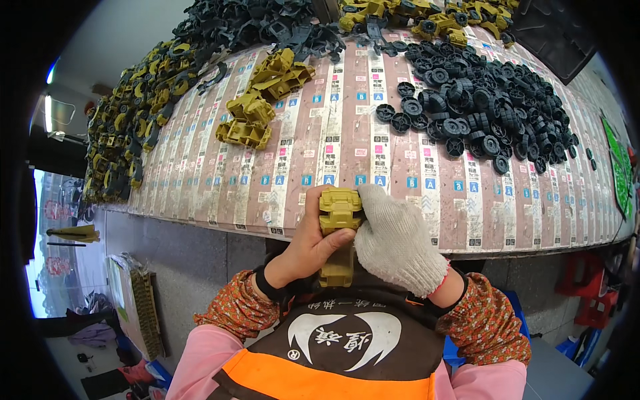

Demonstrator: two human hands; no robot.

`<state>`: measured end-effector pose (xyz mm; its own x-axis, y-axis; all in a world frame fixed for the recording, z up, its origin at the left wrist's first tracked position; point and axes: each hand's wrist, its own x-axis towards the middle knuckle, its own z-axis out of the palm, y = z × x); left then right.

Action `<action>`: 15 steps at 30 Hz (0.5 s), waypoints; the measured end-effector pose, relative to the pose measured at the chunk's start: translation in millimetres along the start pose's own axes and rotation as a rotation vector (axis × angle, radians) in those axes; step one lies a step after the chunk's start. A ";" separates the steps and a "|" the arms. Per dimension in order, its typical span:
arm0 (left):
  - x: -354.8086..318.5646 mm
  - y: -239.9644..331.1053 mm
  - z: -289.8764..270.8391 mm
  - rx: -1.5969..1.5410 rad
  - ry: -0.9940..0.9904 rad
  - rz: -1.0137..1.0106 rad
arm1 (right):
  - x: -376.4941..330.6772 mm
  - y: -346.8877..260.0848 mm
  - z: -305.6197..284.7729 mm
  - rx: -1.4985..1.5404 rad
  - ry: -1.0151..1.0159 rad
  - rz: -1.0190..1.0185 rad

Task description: The person assembles yellow and black plastic components by hand. They pick up a yellow plastic frame, insert a black circular part into it, and place the assembled unit on the table. This process is repeated multiple times with different parts from piles on the table.

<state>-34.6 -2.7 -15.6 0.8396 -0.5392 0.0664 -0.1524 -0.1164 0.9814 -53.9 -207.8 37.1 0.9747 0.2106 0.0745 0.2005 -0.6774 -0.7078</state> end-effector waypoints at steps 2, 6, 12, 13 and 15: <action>1.1 -0.5 -2.9 0.013 -0.005 0.007 | 3.1 -1.8 -1.9 0.021 -0.001 0.025; 5.1 -7.2 -7.1 -0.080 0.080 0.005 | 26.7 -6.1 -15.2 0.020 -0.056 -0.025; 9.9 -5.2 -17.9 -0.537 0.268 -0.184 | 142.3 59.8 -41.2 -0.551 0.278 0.007; 9.6 -3.6 -20.4 -0.570 0.277 -0.214 | 150.9 67.2 -47.3 -0.688 0.282 -0.062; 3.1 1.7 -28.4 -0.635 0.309 -0.279 | 164.4 74.9 -45.3 -0.841 0.146 -0.007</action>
<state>-17.4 19.1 -8.6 0.9251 -0.2911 -0.2438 0.3379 0.3386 0.8782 125.9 -255.8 28.2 0.9645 0.1631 0.2075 0.1570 -0.9865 0.0459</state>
